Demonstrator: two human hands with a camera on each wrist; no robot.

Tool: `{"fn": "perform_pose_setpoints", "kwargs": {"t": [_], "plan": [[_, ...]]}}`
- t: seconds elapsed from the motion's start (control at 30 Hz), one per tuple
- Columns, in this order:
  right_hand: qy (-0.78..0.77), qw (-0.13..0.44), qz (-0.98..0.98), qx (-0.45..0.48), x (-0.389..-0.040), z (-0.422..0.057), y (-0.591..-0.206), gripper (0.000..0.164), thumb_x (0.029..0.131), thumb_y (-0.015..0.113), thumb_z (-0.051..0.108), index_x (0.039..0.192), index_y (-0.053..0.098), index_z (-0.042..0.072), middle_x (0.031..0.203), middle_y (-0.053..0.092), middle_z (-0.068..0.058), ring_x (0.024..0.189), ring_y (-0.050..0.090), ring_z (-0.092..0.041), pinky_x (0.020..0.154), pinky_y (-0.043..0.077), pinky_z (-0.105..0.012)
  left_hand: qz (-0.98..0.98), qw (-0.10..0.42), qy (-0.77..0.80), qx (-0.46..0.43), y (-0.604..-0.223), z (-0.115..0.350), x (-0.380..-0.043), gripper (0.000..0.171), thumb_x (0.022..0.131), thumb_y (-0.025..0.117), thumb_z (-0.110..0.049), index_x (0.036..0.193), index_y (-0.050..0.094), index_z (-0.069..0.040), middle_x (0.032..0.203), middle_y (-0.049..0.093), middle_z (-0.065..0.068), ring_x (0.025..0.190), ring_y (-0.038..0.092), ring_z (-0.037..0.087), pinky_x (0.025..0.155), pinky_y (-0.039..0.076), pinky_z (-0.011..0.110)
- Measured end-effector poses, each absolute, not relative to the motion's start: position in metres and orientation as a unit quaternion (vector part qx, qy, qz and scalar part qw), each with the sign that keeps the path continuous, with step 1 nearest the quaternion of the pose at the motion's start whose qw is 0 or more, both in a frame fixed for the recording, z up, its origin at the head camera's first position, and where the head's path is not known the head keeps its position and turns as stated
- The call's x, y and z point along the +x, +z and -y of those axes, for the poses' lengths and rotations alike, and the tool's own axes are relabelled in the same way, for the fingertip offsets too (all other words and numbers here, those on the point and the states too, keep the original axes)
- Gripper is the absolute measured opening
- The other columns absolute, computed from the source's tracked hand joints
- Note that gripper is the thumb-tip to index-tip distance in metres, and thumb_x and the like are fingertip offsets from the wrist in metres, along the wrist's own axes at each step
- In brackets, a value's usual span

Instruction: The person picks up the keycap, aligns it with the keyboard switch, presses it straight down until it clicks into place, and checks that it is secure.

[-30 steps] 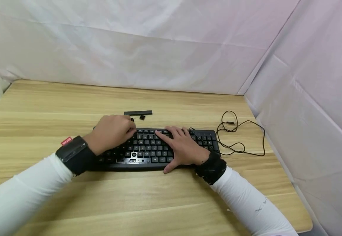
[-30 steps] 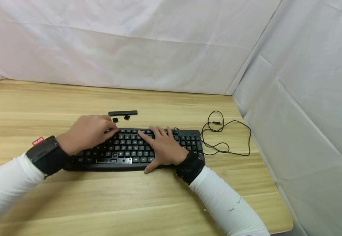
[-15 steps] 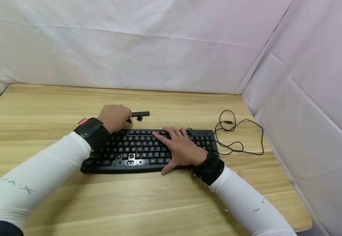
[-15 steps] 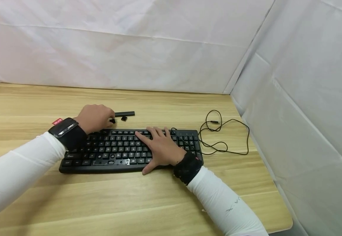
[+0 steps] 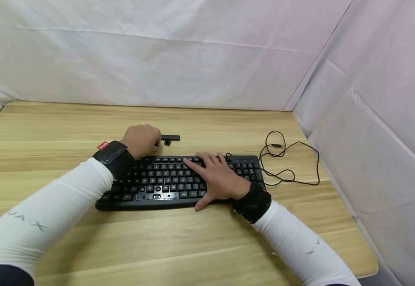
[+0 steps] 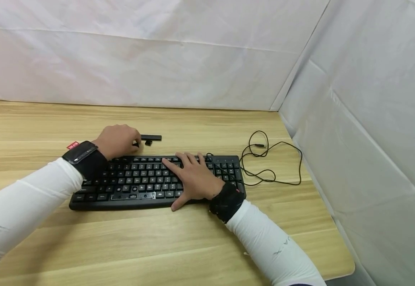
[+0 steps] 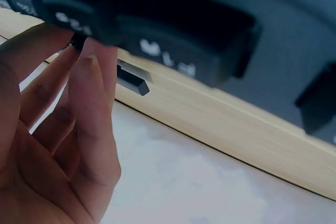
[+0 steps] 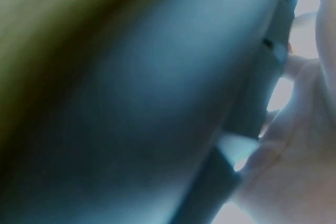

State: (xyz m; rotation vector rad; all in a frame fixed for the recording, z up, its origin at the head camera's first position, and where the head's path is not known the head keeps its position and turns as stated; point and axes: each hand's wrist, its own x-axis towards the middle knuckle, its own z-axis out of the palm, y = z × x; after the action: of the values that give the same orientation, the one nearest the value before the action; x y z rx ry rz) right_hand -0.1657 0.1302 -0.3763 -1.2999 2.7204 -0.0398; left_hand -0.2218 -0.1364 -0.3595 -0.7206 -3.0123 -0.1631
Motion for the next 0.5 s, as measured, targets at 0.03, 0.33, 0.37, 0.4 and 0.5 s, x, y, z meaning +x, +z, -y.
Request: {"fn": "perform_pose_setpoints", "kwargs": {"t": [0.03, 0.33, 0.37, 0.4, 0.5], "plan": [[-0.013, 0.064, -0.9, -0.43, -0.166, -0.13, -0.376, 0.131, 0.048, 0.064, 0.083, 0.153, 0.012, 0.024, 0.15, 0.022, -0.019, 0.134, 0.019, -0.032, 0.103, 0.018, -0.066, 0.971, 0.023, -0.054, -0.233, -0.359, 0.136, -0.222, 0.018, 0.079, 0.07, -0.01, 0.062, 0.064, -0.012, 0.062, 0.06, 0.002, 0.05, 0.048, 0.016, 0.041, 0.043, 0.033], [-0.024, 0.064, -0.898, -0.434, -0.166, -0.133, -0.375, 0.13, 0.049, 0.067, 0.08, 0.152, 0.014, 0.022, 0.149, 0.022, -0.02, 0.134, 0.02, -0.033, 0.103, 0.019, -0.066, 0.97, 0.039, -0.076, -0.229, -0.354, 0.131, -0.217, 0.014, 0.08, 0.073, -0.021, 0.083, 0.068, -0.008, 0.071, 0.066, 0.006, 0.055, 0.054, 0.017, 0.049, 0.048, 0.039], [-0.027, 0.065, -0.898, -0.434, -0.166, -0.133, -0.376, 0.13, 0.049, 0.067, 0.08, 0.152, 0.014, 0.022, 0.149, 0.022, -0.021, 0.134, 0.02, -0.033, 0.103, 0.019, -0.066, 0.969, 0.039, -0.082, -0.229, -0.353, 0.131, -0.216, 0.017, 0.08, 0.073, -0.022, 0.087, 0.069, -0.007, 0.072, 0.067, 0.006, 0.055, 0.055, 0.017, 0.05, 0.05, 0.04], [-0.027, 0.065, -0.898, -0.434, -0.166, -0.134, -0.376, 0.13, 0.049, 0.067, 0.08, 0.152, 0.014, 0.022, 0.149, 0.022, -0.021, 0.134, 0.02, -0.033, 0.103, 0.019, -0.066, 0.969, 0.038, -0.088, -0.229, -0.352, 0.13, -0.214, 0.02, 0.08, 0.073, -0.023, 0.09, 0.069, -0.006, 0.072, 0.068, 0.006, 0.056, 0.055, 0.017, 0.05, 0.05, 0.04], [-0.03, 0.064, -0.897, -0.437, -0.167, -0.135, -0.376, 0.129, 0.05, 0.067, 0.08, 0.152, 0.015, 0.022, 0.149, 0.023, -0.021, 0.133, 0.021, -0.033, 0.102, 0.02, -0.066, 0.967, 0.041, -0.105, -0.23, -0.349, 0.128, -0.21, 0.023, 0.08, 0.071, -0.024, 0.093, 0.067, -0.006, 0.069, 0.066, 0.004, 0.054, 0.054, 0.015, 0.048, 0.048, 0.038]]}}
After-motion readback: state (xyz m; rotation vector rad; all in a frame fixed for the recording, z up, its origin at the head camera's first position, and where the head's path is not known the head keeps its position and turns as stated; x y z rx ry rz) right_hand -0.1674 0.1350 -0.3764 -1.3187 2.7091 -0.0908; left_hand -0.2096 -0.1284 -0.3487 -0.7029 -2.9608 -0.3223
